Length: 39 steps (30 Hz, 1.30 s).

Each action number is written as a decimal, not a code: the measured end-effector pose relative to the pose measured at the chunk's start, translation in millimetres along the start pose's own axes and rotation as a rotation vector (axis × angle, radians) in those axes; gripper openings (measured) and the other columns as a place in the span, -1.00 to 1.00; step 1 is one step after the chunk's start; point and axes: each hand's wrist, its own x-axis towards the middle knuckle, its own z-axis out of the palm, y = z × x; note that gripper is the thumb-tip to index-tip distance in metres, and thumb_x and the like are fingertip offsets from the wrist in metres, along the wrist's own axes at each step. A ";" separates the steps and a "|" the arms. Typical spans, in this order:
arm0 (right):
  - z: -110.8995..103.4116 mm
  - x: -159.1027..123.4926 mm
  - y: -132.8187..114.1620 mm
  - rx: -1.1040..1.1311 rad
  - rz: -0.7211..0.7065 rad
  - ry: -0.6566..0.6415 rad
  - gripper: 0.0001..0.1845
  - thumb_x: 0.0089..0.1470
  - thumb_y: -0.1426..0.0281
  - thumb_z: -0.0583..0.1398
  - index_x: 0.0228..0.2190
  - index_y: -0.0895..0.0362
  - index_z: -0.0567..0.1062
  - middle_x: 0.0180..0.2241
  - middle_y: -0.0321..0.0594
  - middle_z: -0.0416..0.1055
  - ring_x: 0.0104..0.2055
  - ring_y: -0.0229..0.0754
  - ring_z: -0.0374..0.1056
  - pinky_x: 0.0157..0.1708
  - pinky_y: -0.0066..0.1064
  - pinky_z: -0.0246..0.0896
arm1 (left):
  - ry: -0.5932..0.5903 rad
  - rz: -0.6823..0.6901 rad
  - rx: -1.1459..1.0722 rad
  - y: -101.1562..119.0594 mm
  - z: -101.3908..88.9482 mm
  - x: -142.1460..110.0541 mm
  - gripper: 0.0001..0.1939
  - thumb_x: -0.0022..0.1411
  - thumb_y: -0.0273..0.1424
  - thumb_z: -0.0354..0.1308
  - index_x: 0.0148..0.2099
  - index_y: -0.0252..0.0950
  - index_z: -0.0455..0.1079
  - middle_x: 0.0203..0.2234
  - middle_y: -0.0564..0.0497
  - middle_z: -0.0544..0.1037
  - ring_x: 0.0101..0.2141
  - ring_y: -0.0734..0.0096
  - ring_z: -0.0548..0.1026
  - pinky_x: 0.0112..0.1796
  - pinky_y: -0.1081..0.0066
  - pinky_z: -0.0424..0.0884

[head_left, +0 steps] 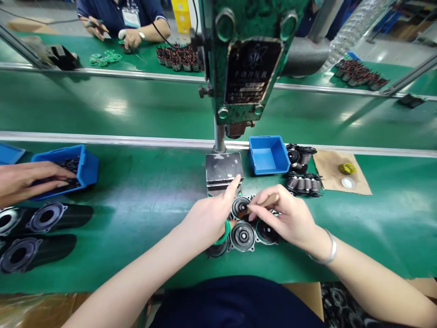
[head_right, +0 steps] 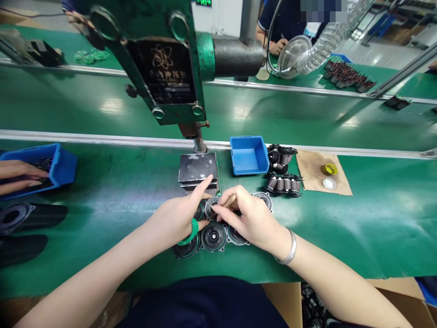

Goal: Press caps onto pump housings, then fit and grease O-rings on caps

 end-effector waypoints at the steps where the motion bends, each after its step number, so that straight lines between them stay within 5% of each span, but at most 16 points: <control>1: 2.6 1.9 0.1 -0.027 -0.046 0.038 -0.87 0.24 0.41 0.17 -0.21 0.12 0.27 -0.38 -0.33 0.48 -0.35 -0.39 0.48 -0.35 -0.61 0.37 | -0.001 0.007 -0.005 -0.9 -0.1 -0.1 0.00 0.20 -0.43 0.22 0.43 -0.25 -0.41 0.00 -0.15 0.57 -0.10 0.11 0.60 -0.26 0.35 0.46; 9: 17.8 7.3 -1.1 -0.288 -0.386 -0.106 -0.91 0.22 0.55 0.11 -0.20 0.20 0.31 -0.23 -0.13 0.47 -0.19 -0.25 0.45 -0.20 -0.41 0.42 | -0.044 0.003 0.026 0.5 -1.5 1.7 0.00 0.10 -0.65 0.04 0.44 -0.26 -0.46 -0.10 -0.12 0.60 -0.20 0.18 0.62 -0.30 0.36 0.47; 23: -31.3 -15.7 -21.3 -0.645 -0.476 -0.340 -0.76 0.24 0.59 0.01 -0.21 0.23 0.46 -0.13 -0.05 0.51 -0.07 -0.17 0.47 -0.04 -0.29 0.48 | -0.035 0.003 0.023 1.5 1.4 4.3 0.05 0.12 -0.61 0.16 0.45 -0.29 -0.45 -0.08 -0.15 0.59 -0.19 0.18 0.61 -0.31 0.39 0.46; 27: -39.4 -22.5 -12.3 -0.333 -0.280 -0.237 -0.78 0.22 0.58 0.09 -0.11 0.16 0.37 -0.07 -0.11 0.48 0.00 -0.24 0.44 0.02 -0.35 0.45 | 0.006 -0.007 -0.018 1.8 -2.7 -7.4 -0.02 0.19 -0.54 0.18 0.45 -0.20 -0.38 0.10 -0.19 0.48 -0.12 0.15 0.60 -0.25 0.36 0.48; 30: -32.8 -25.6 -6.5 0.032 -0.083 -0.138 -0.74 0.19 0.60 0.16 -0.12 0.10 0.30 -0.14 -0.20 0.49 -0.10 -0.34 0.48 -0.14 -0.52 0.48 | 0.101 0.024 -0.088 4.8 -0.2 -28.3 -0.03 0.22 -0.35 0.24 0.43 -0.12 -0.36 0.17 -0.16 0.42 -0.09 0.14 0.60 -0.24 0.36 0.50; 35: -15.3 -5.4 2.5 0.214 0.018 -0.321 -0.96 0.26 0.44 0.14 -0.24 0.15 0.33 -0.19 -0.22 0.48 -0.16 -0.38 0.48 -0.17 -0.55 0.45 | 0.125 -0.005 -0.070 17.0 22.5 -55.3 0.23 0.07 -0.32 0.39 0.40 -0.13 -0.55 0.06 -0.11 0.52 -0.31 0.19 0.65 -0.45 0.40 0.49; 39: -14.7 19.0 4.6 0.237 0.041 -0.496 -0.90 0.28 0.38 0.11 -0.23 0.16 0.31 -0.24 -0.25 0.47 -0.20 -0.40 0.46 -0.19 -0.55 0.39 | 0.181 -0.064 -0.014 25.6 35.4 -56.8 0.20 0.13 -0.38 0.35 0.39 -0.15 -0.59 0.07 -0.13 0.53 -0.31 0.19 0.65 -0.47 0.41 0.49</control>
